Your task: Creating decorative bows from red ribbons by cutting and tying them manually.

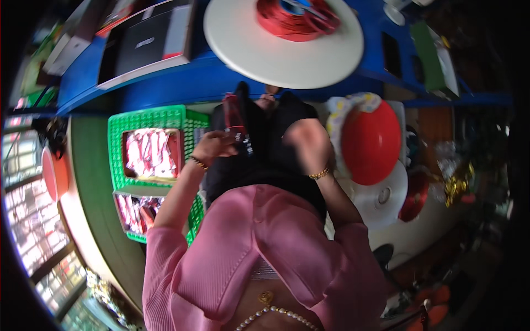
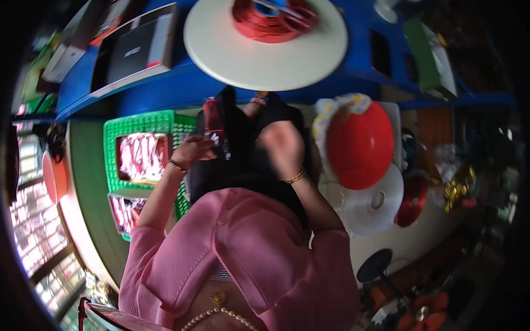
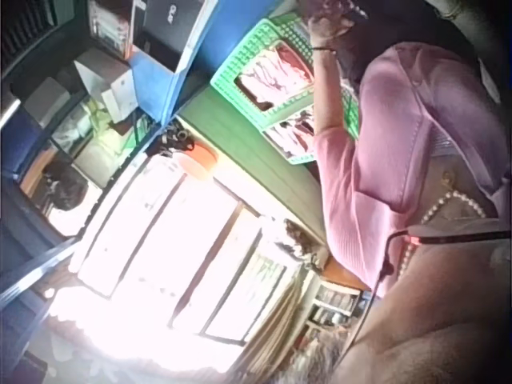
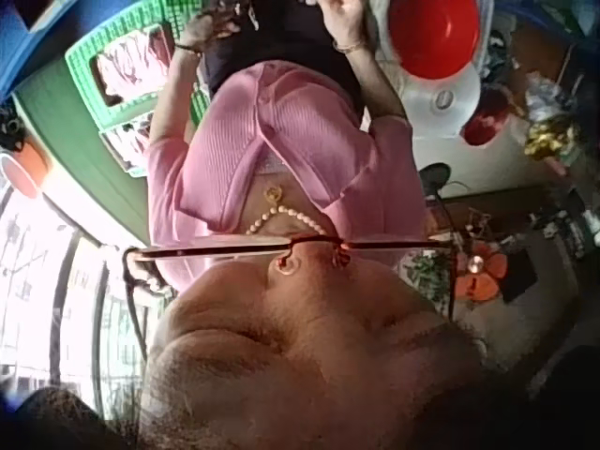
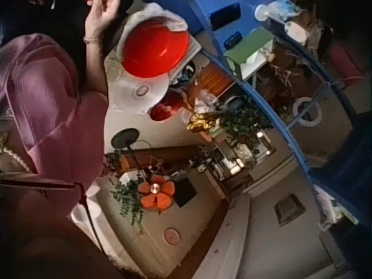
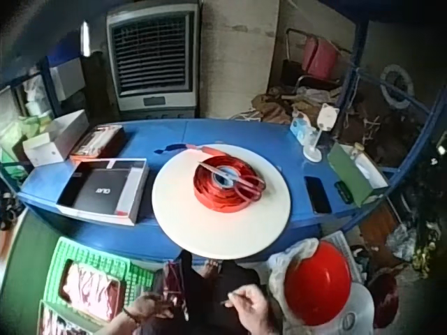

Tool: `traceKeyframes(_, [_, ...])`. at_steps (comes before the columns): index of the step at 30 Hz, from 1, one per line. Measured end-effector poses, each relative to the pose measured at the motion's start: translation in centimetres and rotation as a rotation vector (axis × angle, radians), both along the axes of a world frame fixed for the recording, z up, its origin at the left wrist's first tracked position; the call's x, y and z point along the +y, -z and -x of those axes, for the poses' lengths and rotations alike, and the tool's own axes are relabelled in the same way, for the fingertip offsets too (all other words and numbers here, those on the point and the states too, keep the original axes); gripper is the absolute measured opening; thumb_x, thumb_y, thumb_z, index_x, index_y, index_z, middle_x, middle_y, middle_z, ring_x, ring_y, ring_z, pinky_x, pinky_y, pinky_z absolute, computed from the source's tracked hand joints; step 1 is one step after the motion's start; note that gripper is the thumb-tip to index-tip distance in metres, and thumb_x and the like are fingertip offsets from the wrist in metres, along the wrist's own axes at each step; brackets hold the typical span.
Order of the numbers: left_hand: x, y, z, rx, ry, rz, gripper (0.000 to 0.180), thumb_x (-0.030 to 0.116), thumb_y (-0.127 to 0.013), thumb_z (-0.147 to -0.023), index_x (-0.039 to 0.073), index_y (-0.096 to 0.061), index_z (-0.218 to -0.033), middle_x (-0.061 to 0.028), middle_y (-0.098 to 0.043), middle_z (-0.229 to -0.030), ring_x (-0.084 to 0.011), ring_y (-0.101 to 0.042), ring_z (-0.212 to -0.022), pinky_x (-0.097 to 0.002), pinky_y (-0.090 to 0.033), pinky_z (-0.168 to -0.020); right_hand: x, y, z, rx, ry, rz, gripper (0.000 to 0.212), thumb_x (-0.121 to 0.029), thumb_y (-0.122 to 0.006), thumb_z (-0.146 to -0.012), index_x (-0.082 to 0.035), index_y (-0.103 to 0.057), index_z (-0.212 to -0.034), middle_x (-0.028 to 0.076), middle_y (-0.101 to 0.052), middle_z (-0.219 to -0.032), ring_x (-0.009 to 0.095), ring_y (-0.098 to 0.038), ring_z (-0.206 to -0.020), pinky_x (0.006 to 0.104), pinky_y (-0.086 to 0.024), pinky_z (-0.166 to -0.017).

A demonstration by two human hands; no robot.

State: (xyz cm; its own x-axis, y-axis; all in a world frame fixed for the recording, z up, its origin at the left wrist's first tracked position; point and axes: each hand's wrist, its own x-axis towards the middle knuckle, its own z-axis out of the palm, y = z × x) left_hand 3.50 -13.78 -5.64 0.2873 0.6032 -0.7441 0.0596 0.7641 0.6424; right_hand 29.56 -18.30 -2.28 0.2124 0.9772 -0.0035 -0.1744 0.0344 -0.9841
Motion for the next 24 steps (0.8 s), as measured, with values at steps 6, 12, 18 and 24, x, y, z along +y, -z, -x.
traceKeyframes(6, [0.1, 0.1, 1.5, 0.054, 0.052, 0.015, 0.016, 0.015, -0.062, -0.081, 0.001, -0.059, -0.087, -0.0095, -0.064, -0.07, -0.0187, -0.064, -0.062, -0.0273, -0.052, -0.055, -3.5, 6.1, -14.4, -0.492, 0.561, 0.131, 0.006, -0.005, -0.064, -0.082, 0.0, -0.06, -0.082, 0.003, -0.063, -0.073, 0.009, -0.06, -0.064, 0.0207, -0.048, -0.06])
traceKeyframes(12, [0.0, 0.3, 0.7, 0.109, 0.042, -0.043, 0.016, 0.017, -0.065, -0.079, 0.002, -0.063, -0.073, -0.0061, -0.061, -0.062, -0.0136, -0.061, -0.051, -0.0223, -0.05, -0.047, -8.8, 10.7, -20.7, -1.111, -0.051, 0.727, 0.031, -0.034, -0.064, -0.082, -0.004, -0.065, -0.075, 0.003, -0.063, -0.068, 0.01, -0.058, -0.064, 0.0281, -0.044, -0.056])
traceKeyframes(18, [-0.9, 0.1, 0.7, 0.379, 0.181, -0.302, 0.021, 0.018, -0.07, -0.074, 0.001, -0.06, -0.067, -0.0068, -0.06, -0.057, -0.0176, -0.06, -0.049, -0.0256, -0.047, -0.046, -8.5, 7.5, -21.9, -0.208, 0.374, 0.489, 0.054, -0.043, -0.046, -0.092, 0.007, -0.051, -0.114, 0.016, -0.059, -0.106, 0.023, -0.06, -0.094, 0.0315, -0.046, -0.085])
traceKeyframes(24, [-3.0, 0.0, -0.3, 0.964, 0.251, -1.147, 0.029, 0.01, -0.072, -0.064, 0.003, -0.055, -0.085, -0.0132, -0.055, -0.078, -0.0321, -0.055, -0.077, -0.0396, -0.044, -0.069, -7.3, 4.2, -18.6, -0.209, 0.39, 0.44, 0.056, -0.043, -0.041, -0.093, 0.008, -0.051, -0.113, 0.016, -0.06, -0.101, 0.023, -0.061, -0.093, 0.0324, -0.046, -0.084])
